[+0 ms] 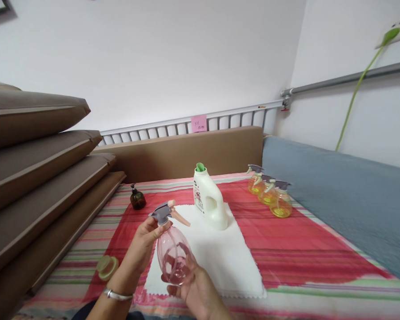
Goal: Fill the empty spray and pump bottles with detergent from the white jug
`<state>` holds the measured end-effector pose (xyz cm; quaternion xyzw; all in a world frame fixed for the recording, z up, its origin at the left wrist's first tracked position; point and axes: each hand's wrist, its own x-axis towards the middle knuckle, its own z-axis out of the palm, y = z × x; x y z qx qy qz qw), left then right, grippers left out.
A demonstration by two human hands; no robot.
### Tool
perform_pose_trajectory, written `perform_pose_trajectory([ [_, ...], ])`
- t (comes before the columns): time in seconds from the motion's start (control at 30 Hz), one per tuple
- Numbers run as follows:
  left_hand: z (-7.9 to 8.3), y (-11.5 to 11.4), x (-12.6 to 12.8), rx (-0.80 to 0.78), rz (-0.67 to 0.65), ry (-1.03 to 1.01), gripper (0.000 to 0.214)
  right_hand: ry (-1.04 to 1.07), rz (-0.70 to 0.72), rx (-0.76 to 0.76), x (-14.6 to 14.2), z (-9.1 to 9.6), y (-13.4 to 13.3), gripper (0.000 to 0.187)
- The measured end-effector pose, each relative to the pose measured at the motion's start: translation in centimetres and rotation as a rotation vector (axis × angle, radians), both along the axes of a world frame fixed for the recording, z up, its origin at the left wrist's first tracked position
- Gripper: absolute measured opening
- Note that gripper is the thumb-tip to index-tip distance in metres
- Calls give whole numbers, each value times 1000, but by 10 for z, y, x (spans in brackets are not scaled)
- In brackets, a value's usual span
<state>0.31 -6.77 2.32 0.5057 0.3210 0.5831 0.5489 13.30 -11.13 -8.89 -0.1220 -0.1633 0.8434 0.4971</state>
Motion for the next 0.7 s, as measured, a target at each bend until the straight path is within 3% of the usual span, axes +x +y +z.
perform_pose_trajectory([
  [0.13, -4, -1, 0, 10, -14, 15, 30, -7, 26, 15, 0, -2, -1, 43],
  [0.23, -18, -1, 2, 9, -28, 19, 34, 0, 30, 28, 2, 3, 1, 37],
  [0.4, -59, -5, 4, -14, -112, 32, 87, -21, 52, 109, 10, 21, 6, 45],
  [0.5, -70, -11, 7, 6, -85, 104, 107, -70, 68, 140, 12, 25, 8, 46],
  [0.6, -70, -16, 9, 36, -19, 170, 99, -110, 53, 144, 12, 25, 6, 47],
  [0.7, -72, -20, 10, 30, 68, 177, 87, -368, -90, 235, 18, 29, 6, 43],
])
